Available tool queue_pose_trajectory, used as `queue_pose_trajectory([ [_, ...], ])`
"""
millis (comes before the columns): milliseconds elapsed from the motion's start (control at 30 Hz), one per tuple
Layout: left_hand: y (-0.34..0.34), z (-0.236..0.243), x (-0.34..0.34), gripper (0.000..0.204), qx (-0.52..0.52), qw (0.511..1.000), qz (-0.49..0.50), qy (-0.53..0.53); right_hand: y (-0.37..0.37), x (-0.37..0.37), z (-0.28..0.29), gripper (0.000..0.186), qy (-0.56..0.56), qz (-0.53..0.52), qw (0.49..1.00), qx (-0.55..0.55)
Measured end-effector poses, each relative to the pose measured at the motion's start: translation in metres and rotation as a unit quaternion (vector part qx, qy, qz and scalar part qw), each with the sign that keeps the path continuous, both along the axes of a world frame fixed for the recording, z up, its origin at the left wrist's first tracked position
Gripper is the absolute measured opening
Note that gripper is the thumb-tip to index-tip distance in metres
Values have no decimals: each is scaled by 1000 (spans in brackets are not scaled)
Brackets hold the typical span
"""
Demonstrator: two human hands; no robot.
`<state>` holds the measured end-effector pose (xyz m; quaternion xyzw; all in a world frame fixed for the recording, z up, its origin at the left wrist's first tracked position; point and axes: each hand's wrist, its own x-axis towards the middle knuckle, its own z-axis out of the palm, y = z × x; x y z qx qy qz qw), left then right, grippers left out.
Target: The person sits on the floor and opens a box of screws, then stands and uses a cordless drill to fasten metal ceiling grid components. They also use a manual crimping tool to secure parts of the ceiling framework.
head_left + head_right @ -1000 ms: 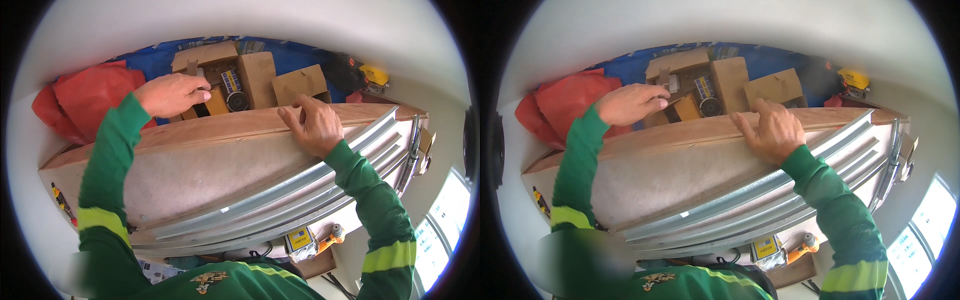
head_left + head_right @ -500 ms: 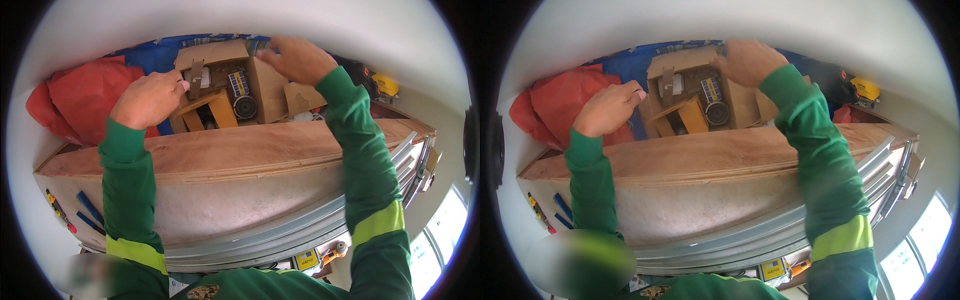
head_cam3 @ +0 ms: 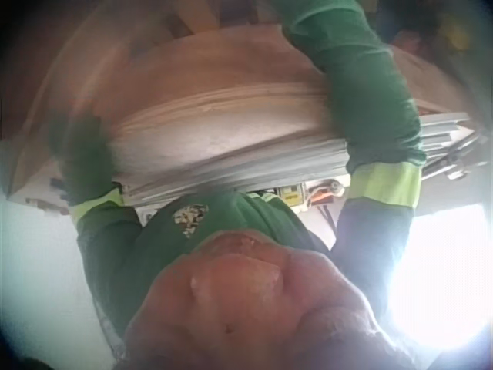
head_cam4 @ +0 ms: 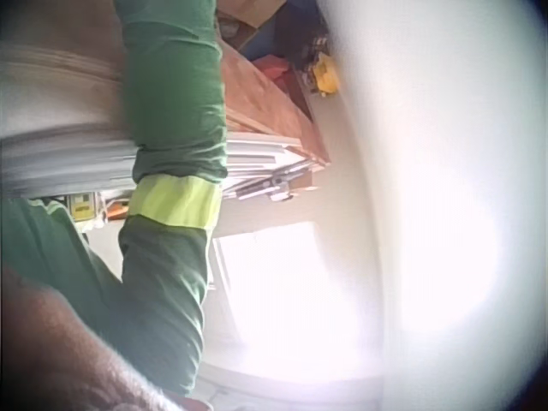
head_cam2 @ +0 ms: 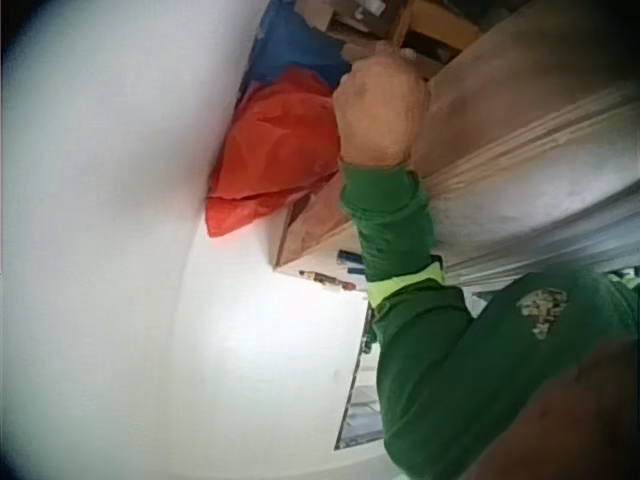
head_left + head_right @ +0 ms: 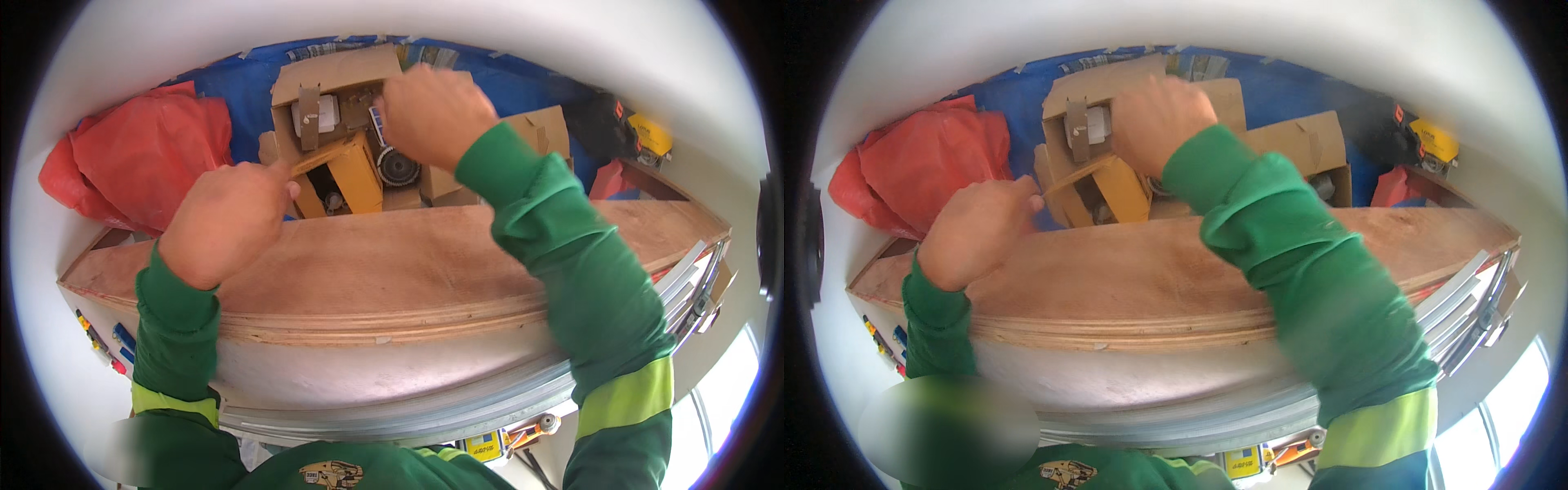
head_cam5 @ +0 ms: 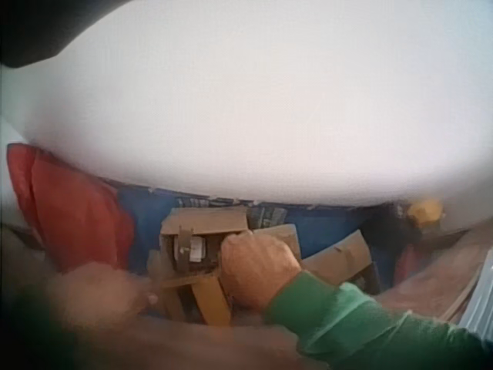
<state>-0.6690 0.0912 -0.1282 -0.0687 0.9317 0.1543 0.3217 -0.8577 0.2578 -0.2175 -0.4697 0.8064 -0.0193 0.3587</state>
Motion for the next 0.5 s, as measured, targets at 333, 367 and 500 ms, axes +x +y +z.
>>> queue_pose_trajectory([
  [333,13,7,6,11,2,998,-19,65,83,89,140,67,-59,196,955,-213],
  [367,16,8,4,10,-10,1000,-5,29,84,95,135,68,-18,251,930,-268],
  [500,20,6,-8,8,-47,997,-13,52,89,105,124,57,63,340,874,-342],
])
